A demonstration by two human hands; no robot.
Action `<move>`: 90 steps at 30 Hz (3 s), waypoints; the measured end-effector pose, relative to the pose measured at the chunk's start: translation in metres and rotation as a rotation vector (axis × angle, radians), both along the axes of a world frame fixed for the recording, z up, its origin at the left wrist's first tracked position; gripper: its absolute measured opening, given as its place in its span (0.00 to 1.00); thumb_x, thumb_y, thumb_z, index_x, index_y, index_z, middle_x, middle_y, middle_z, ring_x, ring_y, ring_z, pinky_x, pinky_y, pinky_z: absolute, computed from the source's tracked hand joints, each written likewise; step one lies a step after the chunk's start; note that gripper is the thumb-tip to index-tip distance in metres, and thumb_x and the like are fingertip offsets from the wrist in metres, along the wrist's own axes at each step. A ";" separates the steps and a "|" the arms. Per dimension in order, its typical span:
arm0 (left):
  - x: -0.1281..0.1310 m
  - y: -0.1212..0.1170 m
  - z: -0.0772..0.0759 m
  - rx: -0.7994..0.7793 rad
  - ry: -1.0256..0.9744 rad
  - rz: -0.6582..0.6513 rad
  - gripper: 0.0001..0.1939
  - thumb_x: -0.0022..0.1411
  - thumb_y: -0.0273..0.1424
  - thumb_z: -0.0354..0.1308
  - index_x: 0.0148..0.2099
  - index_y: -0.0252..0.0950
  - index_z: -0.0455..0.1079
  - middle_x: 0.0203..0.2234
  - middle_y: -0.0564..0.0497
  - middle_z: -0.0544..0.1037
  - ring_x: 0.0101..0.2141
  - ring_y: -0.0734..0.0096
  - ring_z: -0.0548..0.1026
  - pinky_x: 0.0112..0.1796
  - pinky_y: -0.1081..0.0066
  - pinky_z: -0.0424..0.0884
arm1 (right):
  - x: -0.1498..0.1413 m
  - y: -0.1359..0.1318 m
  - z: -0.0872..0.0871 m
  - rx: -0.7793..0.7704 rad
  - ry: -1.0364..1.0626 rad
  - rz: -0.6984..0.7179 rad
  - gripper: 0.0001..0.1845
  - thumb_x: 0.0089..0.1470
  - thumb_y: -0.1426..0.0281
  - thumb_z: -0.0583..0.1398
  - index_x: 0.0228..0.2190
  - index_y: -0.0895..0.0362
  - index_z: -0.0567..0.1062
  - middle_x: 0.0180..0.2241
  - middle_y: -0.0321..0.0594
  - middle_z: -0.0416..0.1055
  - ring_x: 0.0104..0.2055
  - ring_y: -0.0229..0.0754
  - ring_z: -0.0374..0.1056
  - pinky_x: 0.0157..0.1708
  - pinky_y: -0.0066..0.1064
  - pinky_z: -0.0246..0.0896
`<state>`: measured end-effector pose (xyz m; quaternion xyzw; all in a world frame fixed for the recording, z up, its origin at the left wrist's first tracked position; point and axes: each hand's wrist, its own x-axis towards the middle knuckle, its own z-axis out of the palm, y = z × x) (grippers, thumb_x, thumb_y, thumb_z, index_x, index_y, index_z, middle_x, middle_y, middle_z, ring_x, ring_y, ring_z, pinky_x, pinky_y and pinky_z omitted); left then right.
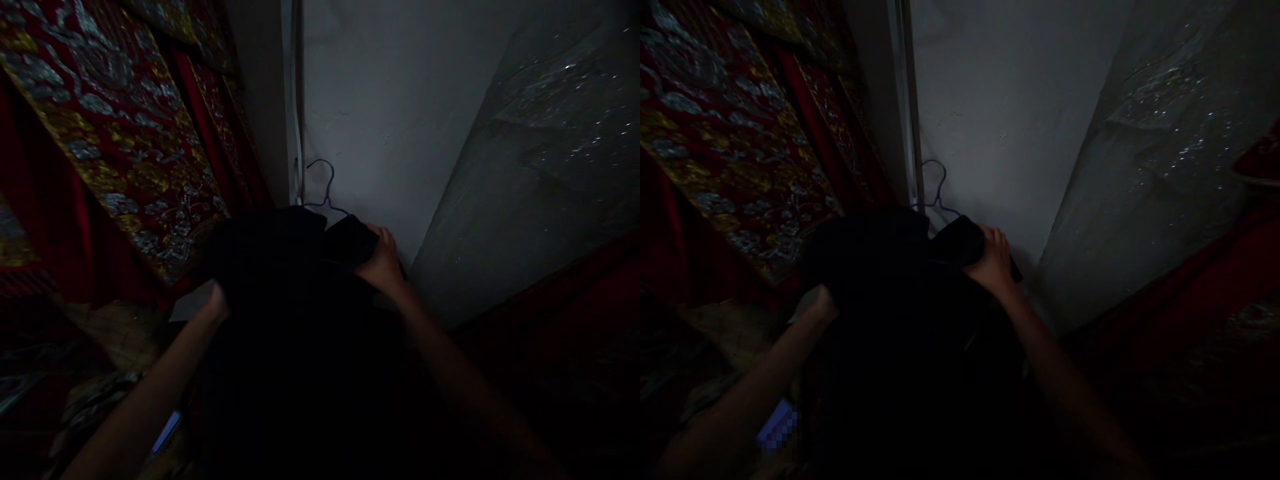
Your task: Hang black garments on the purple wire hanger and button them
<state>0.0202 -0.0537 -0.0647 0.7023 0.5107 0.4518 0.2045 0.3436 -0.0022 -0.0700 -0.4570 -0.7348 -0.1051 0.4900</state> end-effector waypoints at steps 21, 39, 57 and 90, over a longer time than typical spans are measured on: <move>0.053 -0.032 -0.101 -0.402 -1.259 0.308 0.26 0.61 0.35 0.66 0.60 0.37 0.69 0.57 0.41 0.76 0.57 0.54 0.75 0.58 0.56 0.71 | -0.025 -0.030 0.011 0.043 0.119 0.269 0.41 0.47 0.66 0.65 0.62 0.53 0.63 0.63 0.49 0.61 0.65 0.58 0.55 0.64 0.54 0.50; 0.057 -0.067 -0.102 -0.757 -1.437 0.012 0.22 0.68 0.42 0.56 0.52 0.29 0.76 0.40 0.40 0.84 0.47 0.53 0.81 0.55 0.59 0.74 | -0.129 -0.078 -0.119 -0.899 0.731 0.356 0.33 0.49 0.37 0.54 0.15 0.53 0.60 0.15 0.31 0.54 0.19 0.35 0.52 0.22 0.30 0.46; 0.076 -0.071 -0.106 -0.571 -1.088 0.070 0.34 0.43 0.46 0.77 0.48 0.32 0.76 0.49 0.37 0.81 0.54 0.46 0.77 0.57 0.55 0.71 | -0.102 -0.096 -0.111 -1.042 0.784 0.481 0.20 0.55 0.50 0.54 0.33 0.55 0.67 0.17 0.26 0.59 0.17 0.33 0.55 0.19 0.26 0.47; 0.096 -0.072 -0.129 0.040 -0.516 0.141 0.03 0.60 0.32 0.62 0.35 0.40 0.76 0.31 0.49 0.76 0.35 0.62 0.74 0.41 0.68 0.68 | -0.105 -0.097 -0.082 -1.055 0.822 0.606 0.20 0.49 0.53 0.59 0.22 0.57 0.71 0.11 0.31 0.62 0.14 0.32 0.55 0.17 0.24 0.47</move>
